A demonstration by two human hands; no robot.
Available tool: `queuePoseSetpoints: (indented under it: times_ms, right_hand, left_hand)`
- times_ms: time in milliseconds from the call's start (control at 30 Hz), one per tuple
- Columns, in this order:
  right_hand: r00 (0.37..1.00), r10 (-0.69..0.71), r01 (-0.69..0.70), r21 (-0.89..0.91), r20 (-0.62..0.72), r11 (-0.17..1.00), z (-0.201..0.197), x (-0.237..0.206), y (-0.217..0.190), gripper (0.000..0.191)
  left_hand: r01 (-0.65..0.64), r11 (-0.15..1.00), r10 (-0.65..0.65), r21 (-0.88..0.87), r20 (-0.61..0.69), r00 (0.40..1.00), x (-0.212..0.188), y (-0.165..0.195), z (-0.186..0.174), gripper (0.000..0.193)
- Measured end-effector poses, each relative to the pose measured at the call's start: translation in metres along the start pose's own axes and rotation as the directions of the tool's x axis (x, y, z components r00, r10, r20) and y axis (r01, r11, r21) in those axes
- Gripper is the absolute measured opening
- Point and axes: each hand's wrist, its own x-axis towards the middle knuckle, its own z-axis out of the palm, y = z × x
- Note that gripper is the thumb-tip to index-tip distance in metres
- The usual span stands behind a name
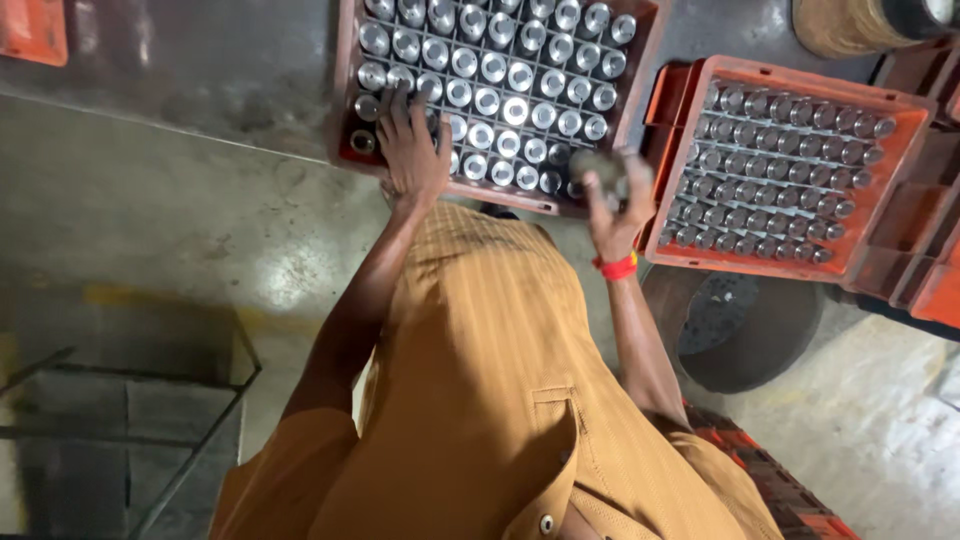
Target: The person uses a cylindrical sanding block to rub the tops of small metal parts arranged in an orange crate. They repeatedly move the block across the parts and occasionally rearrange them by hand to access different areas.
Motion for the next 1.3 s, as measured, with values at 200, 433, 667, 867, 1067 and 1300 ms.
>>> queuePoseSetpoints:
  times_ms: [200, 433, 667, 867, 1067, 1300]
  right_hand:
    - [0.966, -0.153, 0.178, -0.104, 0.211, 0.979, 0.002, 0.028, 0.002, 0.043]
    - [0.97, -0.168, 0.183, -0.074, 0.177, 0.98, -0.022, 0.023, 0.012, 0.047]
    - [0.97, -0.034, 0.059, -0.096, 0.239, 0.994, -0.03, -0.005, 0.015, 0.047]
    - [0.956, -0.29, 0.29, 0.004, 0.033, 0.957, 0.009, 0.056, 0.02, 0.043]
    - [0.997, -0.079, 0.077, 0.068, 0.027, 0.995, -0.01, 0.074, 0.018, 0.049]
    - [0.984, -0.16, 0.161, -0.003, 0.081, 0.987, -0.007, 0.096, 0.03, 0.056]
  left_hand:
    - [0.036, 0.998, -0.034, -0.048, 0.025, 0.999, -0.002, -0.001, 0.004, 0.044]
    - [0.08, 0.996, -0.079, -0.041, 0.03, 0.996, -0.002, 0.002, 0.001, 0.044]
    - [0.076, 0.997, -0.075, 0.017, -0.037, 0.996, -0.009, -0.004, 0.019, 0.043]
    - [0.161, 0.987, -0.16, -0.026, 0.049, 0.986, -0.011, -0.005, 0.02, 0.044]
    - [0.194, 0.981, -0.194, 0.018, 0.033, 0.98, -0.006, 0.003, 0.009, 0.041]
    - [0.1, 0.995, -0.102, -0.025, -0.068, 0.992, -0.005, 0.005, 0.003, 0.038]
